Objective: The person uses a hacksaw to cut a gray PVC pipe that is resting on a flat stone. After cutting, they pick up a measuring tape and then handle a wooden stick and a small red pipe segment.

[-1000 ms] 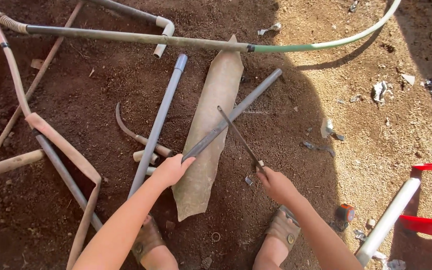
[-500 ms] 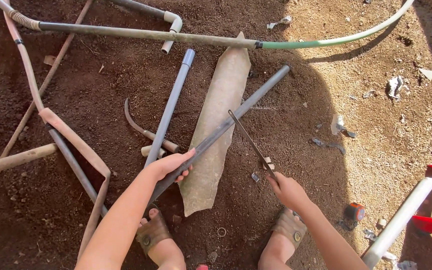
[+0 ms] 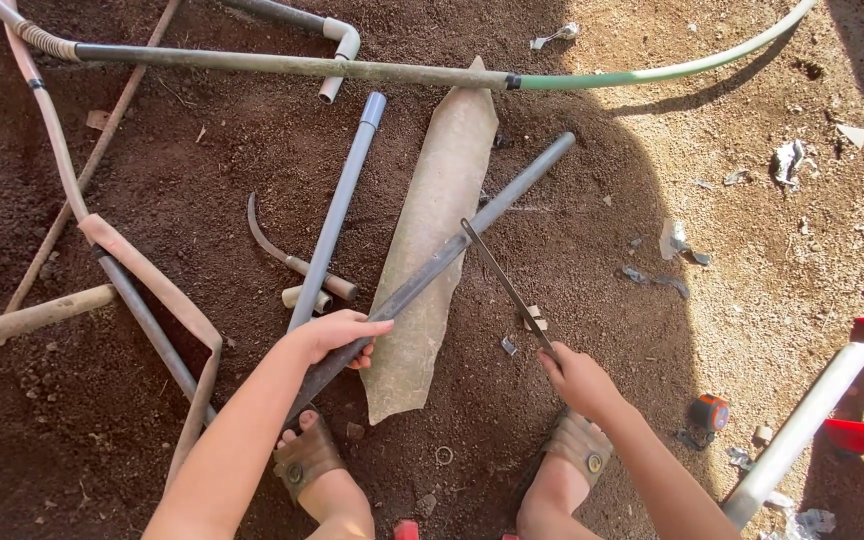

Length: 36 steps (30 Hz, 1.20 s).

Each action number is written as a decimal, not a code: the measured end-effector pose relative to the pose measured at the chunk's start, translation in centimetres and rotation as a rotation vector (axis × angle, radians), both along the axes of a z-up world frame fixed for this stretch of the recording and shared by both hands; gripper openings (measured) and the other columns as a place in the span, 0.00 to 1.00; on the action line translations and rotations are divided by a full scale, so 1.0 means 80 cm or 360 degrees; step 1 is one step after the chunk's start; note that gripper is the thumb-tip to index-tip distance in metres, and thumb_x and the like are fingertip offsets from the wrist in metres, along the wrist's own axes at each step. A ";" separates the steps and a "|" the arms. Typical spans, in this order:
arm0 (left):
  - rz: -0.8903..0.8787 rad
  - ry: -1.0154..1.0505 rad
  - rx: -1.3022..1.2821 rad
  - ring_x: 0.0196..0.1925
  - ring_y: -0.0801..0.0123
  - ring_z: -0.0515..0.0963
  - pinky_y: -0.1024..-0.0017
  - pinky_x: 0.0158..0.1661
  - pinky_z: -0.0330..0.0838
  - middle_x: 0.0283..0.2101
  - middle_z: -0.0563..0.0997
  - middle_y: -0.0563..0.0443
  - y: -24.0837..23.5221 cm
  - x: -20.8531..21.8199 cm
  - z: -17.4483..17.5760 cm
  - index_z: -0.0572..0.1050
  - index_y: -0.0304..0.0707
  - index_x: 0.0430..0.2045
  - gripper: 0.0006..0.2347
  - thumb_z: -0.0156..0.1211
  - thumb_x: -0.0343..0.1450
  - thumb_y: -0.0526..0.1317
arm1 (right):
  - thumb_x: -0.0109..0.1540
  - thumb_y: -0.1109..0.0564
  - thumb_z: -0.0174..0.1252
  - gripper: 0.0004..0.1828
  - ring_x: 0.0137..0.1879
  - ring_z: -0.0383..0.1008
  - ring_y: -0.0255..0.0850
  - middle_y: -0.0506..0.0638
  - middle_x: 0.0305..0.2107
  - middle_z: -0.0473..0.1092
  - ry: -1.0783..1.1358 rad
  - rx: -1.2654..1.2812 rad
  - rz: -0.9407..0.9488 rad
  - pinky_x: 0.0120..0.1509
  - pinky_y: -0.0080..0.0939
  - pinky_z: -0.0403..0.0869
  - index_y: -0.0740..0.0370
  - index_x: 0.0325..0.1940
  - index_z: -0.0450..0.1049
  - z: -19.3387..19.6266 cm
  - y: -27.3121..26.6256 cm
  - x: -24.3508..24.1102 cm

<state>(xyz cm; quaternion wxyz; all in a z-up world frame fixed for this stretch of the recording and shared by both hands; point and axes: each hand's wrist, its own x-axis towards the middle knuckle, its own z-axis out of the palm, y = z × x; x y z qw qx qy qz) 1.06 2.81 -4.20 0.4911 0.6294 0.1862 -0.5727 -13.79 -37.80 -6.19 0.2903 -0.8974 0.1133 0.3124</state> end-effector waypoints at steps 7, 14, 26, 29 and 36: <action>0.0061 -0.0194 0.0095 0.27 0.56 0.89 0.65 0.30 0.87 0.29 0.83 0.38 0.012 0.003 -0.008 0.73 0.26 0.36 0.23 0.79 0.68 0.49 | 0.72 0.41 0.49 0.17 0.49 0.80 0.72 0.71 0.35 0.79 -0.0013 -0.0006 -0.0013 0.52 0.71 0.75 0.54 0.50 0.74 -0.009 -0.001 -0.004; 0.0093 -0.0336 0.0215 0.27 0.59 0.89 0.69 0.29 0.88 0.32 0.87 0.38 0.022 0.001 -0.018 0.82 0.26 0.37 0.24 0.69 0.73 0.57 | 0.72 0.41 0.46 0.16 0.47 0.81 0.70 0.69 0.33 0.79 -0.0027 0.0010 0.0078 0.51 0.69 0.76 0.48 0.55 0.72 -0.019 0.003 -0.001; -0.0083 -0.0386 0.0238 0.20 0.67 0.84 0.68 0.26 0.84 0.27 0.83 0.46 0.023 -0.002 -0.030 0.81 0.28 0.39 0.29 0.52 0.78 0.64 | 0.76 0.47 0.42 0.14 0.34 0.82 0.63 0.64 0.24 0.77 -0.0115 -0.0047 0.0408 0.41 0.61 0.77 0.55 0.51 0.70 -0.020 0.024 0.002; -0.0095 -0.0388 0.0234 0.19 0.67 0.83 0.68 0.26 0.84 0.26 0.83 0.46 0.024 -0.002 -0.032 0.81 0.28 0.39 0.29 0.51 0.79 0.64 | 0.76 0.46 0.42 0.14 0.34 0.83 0.62 0.62 0.23 0.77 -0.0115 -0.0065 0.0422 0.40 0.62 0.77 0.54 0.52 0.69 -0.025 0.024 0.000; -0.0087 -0.0362 0.0241 0.18 0.68 0.82 0.68 0.26 0.83 0.25 0.82 0.48 0.023 -0.001 -0.031 0.80 0.29 0.37 0.29 0.50 0.79 0.64 | 0.74 0.42 0.42 0.15 0.37 0.82 0.69 0.67 0.25 0.78 -0.0209 -0.0045 0.0341 0.44 0.67 0.77 0.51 0.53 0.69 -0.040 0.019 -0.008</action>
